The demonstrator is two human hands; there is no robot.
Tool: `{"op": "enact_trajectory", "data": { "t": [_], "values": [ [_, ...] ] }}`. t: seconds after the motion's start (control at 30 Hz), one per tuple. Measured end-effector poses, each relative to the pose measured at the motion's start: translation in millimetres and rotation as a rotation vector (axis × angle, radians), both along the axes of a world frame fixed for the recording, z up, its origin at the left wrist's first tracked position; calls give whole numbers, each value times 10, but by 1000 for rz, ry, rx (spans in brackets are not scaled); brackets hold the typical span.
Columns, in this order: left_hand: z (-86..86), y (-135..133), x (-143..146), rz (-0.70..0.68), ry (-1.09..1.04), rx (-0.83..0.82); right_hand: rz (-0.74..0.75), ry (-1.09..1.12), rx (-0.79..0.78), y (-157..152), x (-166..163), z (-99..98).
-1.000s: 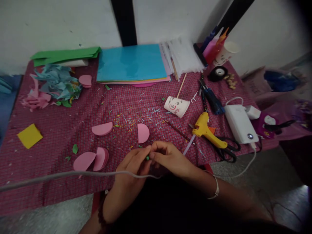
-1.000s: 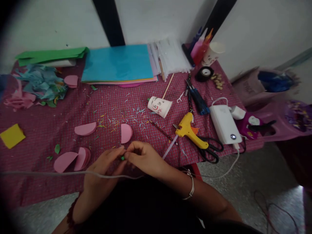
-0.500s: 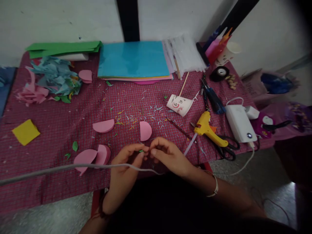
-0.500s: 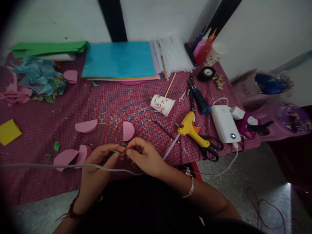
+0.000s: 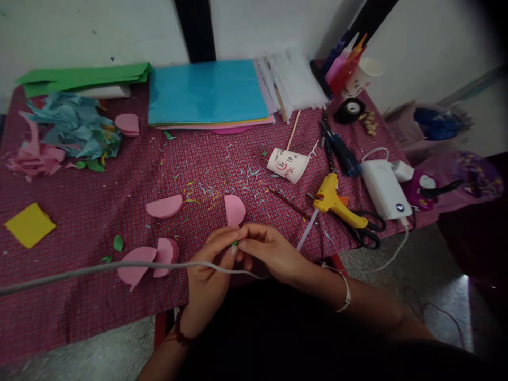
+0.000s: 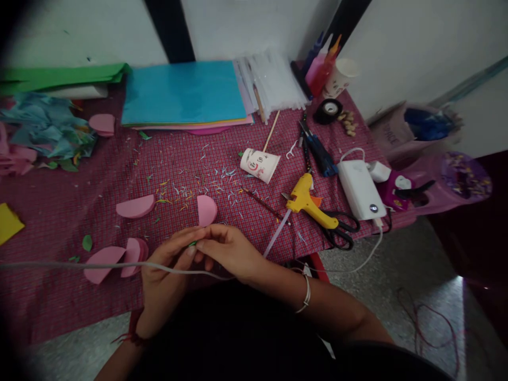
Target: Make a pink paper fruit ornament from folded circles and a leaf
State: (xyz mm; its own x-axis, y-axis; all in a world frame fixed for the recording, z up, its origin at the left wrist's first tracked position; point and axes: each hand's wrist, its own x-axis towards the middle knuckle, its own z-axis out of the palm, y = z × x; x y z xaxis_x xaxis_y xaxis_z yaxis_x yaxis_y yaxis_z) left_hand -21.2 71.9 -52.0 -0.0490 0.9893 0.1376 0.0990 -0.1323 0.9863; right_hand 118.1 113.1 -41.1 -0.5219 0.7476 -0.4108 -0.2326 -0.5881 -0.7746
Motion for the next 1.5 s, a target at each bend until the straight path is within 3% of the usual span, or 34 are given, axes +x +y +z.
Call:
{"op": "enact_trajectory", "data": {
  "t": [0.3,0.4,0.6,0.87,0.97,1.17,1.5],
  "values": [
    [-60,-20,19,31,65,29,-28,69,9,-16,27,-29],
    [-77,-9,25,31,118,111,-34,68,3,-13,35,-27],
    [-83,14,26,19,284,247,-44,-41,-36,5,38,22],
    [43,3,20,97,455,221,-29,-242,42,32,48,62],
    [76,24,17,67,340,103,6,-277,87,37,75,89],
    [-16,48,39,44,-123,-361,75,-258,116,31,124,68],
    [-11,155,129,58,-218,-466,119,-230,69,33,154,84]
  ]
}}
